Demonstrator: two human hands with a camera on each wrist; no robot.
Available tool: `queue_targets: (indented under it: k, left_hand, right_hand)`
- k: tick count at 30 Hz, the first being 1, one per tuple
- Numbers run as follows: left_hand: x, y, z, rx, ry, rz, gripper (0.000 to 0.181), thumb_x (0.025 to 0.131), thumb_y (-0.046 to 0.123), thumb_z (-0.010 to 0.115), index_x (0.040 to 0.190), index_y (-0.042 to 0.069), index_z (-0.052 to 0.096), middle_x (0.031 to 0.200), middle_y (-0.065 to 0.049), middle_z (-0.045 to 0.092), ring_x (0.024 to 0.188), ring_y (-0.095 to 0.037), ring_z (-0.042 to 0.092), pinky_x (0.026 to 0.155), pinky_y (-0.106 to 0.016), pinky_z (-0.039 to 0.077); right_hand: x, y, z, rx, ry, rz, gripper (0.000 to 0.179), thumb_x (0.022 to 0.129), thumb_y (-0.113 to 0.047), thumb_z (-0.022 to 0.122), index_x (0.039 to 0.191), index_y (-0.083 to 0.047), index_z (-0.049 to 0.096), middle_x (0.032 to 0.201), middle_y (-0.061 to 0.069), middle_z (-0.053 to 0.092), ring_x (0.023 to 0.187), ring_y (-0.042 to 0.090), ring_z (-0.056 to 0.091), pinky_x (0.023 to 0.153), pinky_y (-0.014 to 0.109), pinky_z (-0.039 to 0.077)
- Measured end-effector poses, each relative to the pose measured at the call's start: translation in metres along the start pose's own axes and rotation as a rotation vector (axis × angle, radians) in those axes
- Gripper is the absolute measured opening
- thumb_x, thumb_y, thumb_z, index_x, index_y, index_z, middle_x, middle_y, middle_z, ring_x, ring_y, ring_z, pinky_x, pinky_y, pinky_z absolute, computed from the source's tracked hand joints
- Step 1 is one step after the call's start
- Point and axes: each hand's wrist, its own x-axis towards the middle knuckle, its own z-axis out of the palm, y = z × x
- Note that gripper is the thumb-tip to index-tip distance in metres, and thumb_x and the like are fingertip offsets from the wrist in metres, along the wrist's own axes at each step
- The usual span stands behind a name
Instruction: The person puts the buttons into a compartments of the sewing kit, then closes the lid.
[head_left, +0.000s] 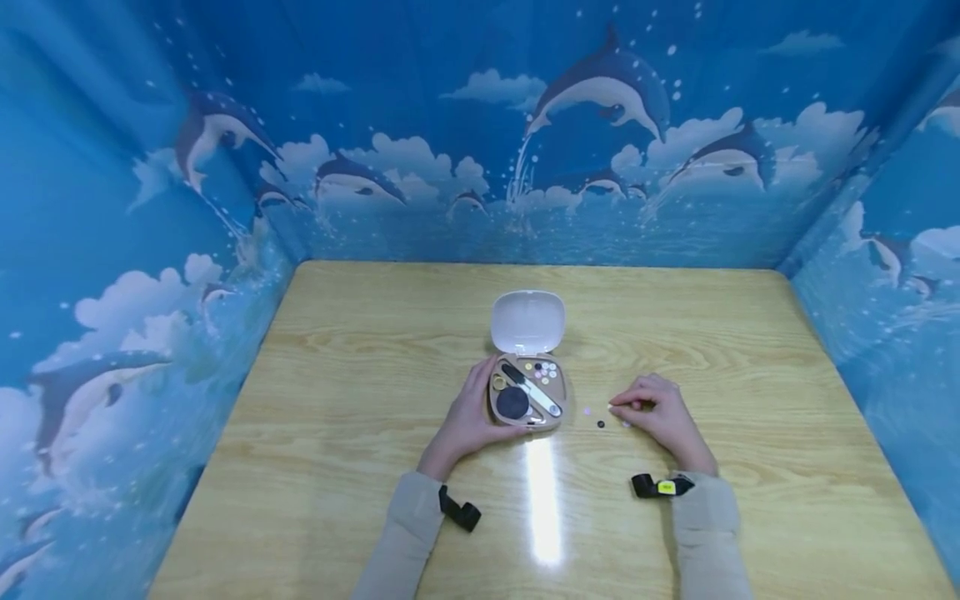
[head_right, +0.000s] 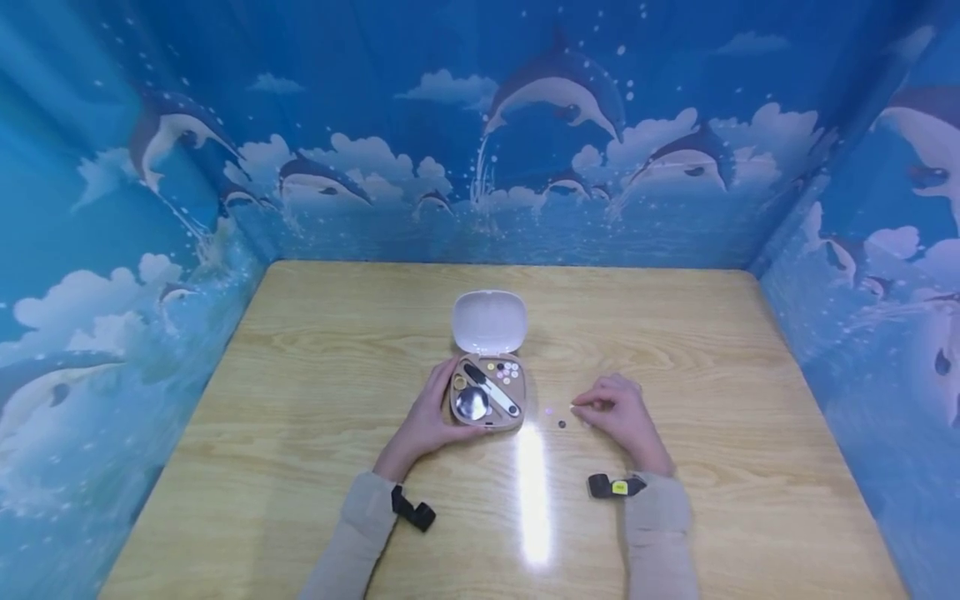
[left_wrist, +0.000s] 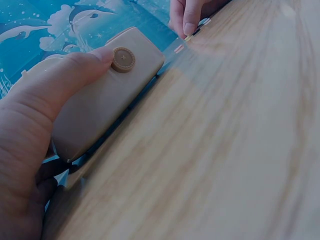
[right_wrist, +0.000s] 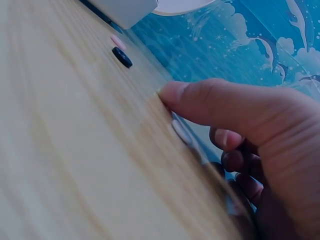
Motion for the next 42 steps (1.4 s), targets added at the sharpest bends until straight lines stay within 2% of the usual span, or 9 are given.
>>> queue_targets:
  k: [12, 30, 42]
  left_hand:
    - [0.0, -0.001, 0.0, -0.002, 0.009, 0.005, 0.126, 0.051, 0.054, 0.086, 0.151, 0.025, 0.015, 0.151, 0.009, 0.023, 0.134, -0.024, 0.032, 0.106, -0.052, 0.032]
    - [-0.001, 0.0, 0.0, -0.009, 0.001, -0.017, 0.127, 0.051, 0.053, 0.087, 0.151, 0.026, 0.013, 0.152, 0.009, 0.02, 0.135, -0.023, 0.031, 0.106, -0.052, 0.032]
    - [0.0, 0.0, -0.001, -0.001, 0.001, -0.01, 0.127, 0.051, 0.054, 0.087, 0.151, 0.027, 0.013, 0.152, 0.009, 0.021, 0.135, -0.023, 0.031, 0.106, -0.052, 0.032]
  right_hand:
    - [0.002, -0.006, 0.001, -0.012, 0.027, 0.01, 0.017, 0.064, 0.006, 0.081, 0.074, -0.006, 0.074, 0.06, 0.005, 0.054, 0.062, 0.021, 0.043, 0.055, 0.022, 0.031]
    - [0.003, -0.012, -0.001, -0.011, 0.022, 0.114, 0.013, 0.068, 0.002, 0.08, 0.077, -0.005, 0.074, 0.059, 0.004, 0.05, 0.063, 0.021, 0.042, 0.056, 0.022, 0.032]
    - [0.017, -0.022, 0.003, 0.023, 0.022, 0.13, 0.012, 0.069, 0.002, 0.08, 0.077, -0.004, 0.074, 0.06, 0.006, 0.048, 0.065, 0.021, 0.042, 0.056, 0.021, 0.034]
